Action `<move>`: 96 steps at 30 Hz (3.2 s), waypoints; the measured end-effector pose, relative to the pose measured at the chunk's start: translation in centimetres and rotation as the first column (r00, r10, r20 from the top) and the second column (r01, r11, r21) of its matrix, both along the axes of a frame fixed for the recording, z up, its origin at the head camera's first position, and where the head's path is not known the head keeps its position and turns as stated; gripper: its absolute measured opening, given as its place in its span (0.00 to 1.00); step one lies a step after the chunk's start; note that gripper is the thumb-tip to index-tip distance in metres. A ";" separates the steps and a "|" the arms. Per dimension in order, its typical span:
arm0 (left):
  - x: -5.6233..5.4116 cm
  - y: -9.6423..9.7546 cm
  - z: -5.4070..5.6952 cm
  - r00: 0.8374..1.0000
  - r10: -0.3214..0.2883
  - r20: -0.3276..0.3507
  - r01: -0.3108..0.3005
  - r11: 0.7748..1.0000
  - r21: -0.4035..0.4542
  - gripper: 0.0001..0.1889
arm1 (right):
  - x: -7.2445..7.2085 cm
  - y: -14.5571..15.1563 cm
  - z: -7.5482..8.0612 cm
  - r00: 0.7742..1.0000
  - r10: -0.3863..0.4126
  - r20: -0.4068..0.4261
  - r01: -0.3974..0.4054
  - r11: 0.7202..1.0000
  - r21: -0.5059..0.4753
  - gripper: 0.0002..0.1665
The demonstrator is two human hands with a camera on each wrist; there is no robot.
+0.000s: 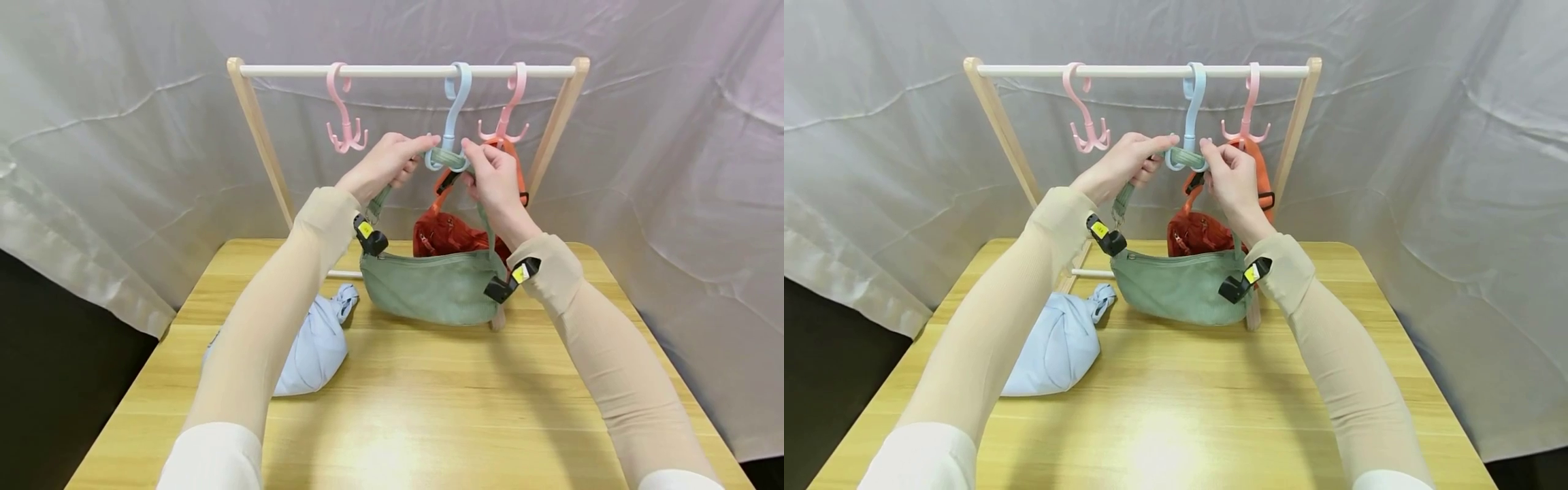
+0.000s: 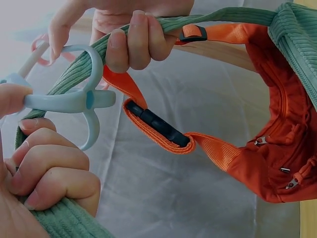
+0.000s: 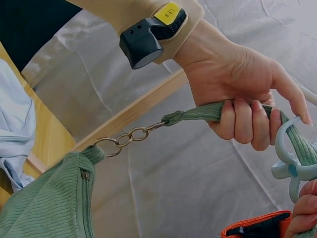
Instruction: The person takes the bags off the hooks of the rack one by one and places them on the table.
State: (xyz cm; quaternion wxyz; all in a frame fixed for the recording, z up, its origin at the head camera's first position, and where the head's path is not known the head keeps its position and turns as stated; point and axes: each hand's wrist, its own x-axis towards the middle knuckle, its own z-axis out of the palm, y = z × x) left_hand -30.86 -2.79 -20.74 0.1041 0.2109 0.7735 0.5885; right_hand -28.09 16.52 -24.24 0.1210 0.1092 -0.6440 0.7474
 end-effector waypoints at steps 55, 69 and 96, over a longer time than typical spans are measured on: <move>0.5 0.5 0.3 0.820 0.054 -0.570 -0.254 0.927 -0.278 0.10 | -0.5 -0.2 0.1 0.975 -0.098 -0.199 0.104 0.994 0.019 0.10; 0.8 0.2 -0.1 0.817 0.079 -0.571 -0.233 0.951 -0.203 0.10 | -0.2 0.0 0.7 0.961 -0.023 -0.277 0.029 0.999 0.020 0.10; 2.1 -0.6 -0.9 0.825 0.073 -0.560 -0.122 0.991 -0.051 0.10 | 1.0 0.7 0.0 0.946 -0.017 -0.324 0.040 0.997 0.062 0.19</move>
